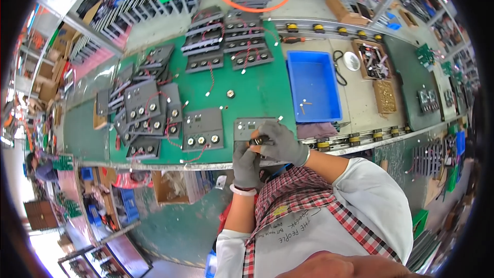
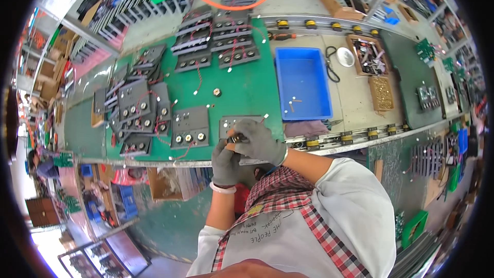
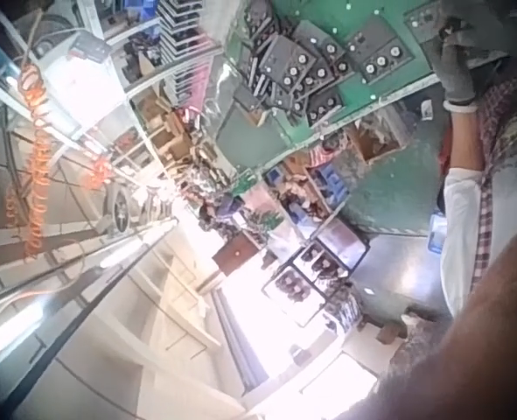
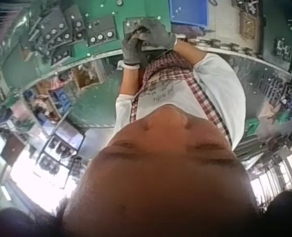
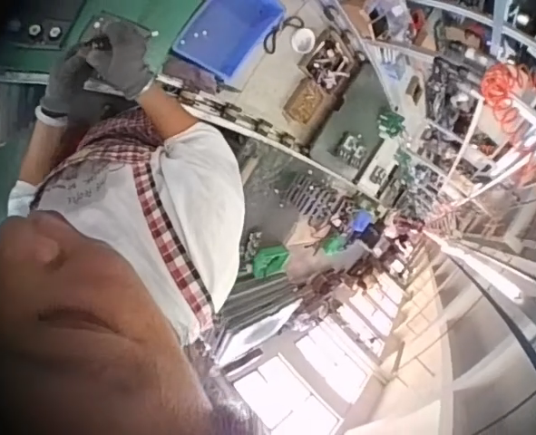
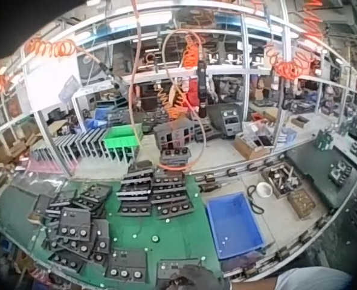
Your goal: Assembling electrical control panels by attaching components and circuit boards.
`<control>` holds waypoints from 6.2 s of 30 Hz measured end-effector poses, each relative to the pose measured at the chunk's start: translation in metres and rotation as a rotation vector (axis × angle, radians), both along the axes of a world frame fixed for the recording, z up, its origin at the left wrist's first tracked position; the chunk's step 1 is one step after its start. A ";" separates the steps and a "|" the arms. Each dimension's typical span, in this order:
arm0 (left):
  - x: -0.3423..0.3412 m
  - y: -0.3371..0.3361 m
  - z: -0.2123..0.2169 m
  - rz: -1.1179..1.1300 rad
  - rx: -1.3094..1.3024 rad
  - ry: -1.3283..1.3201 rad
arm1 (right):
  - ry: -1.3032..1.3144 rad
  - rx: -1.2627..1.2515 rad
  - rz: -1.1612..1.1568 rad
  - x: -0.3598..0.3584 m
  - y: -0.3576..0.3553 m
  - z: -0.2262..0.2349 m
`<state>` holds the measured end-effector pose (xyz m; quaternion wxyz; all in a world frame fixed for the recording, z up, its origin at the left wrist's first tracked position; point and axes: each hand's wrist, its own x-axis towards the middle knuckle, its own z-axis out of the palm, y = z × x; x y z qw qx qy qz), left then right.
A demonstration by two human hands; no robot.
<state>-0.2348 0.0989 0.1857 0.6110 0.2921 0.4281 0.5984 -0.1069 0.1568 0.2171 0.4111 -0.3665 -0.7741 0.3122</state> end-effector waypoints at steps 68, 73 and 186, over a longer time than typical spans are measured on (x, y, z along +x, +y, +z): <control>0.002 -0.096 -0.143 0.132 -0.299 -0.931 | -0.093 -0.575 0.349 -0.008 -0.027 -0.130; -0.005 -0.093 -0.126 0.083 -0.285 -0.802 | -0.111 -0.488 0.378 -0.010 -0.022 -0.121; -0.010 0.009 0.030 0.079 0.368 1.061 | 0.385 -1.228 0.174 -0.002 0.020 0.006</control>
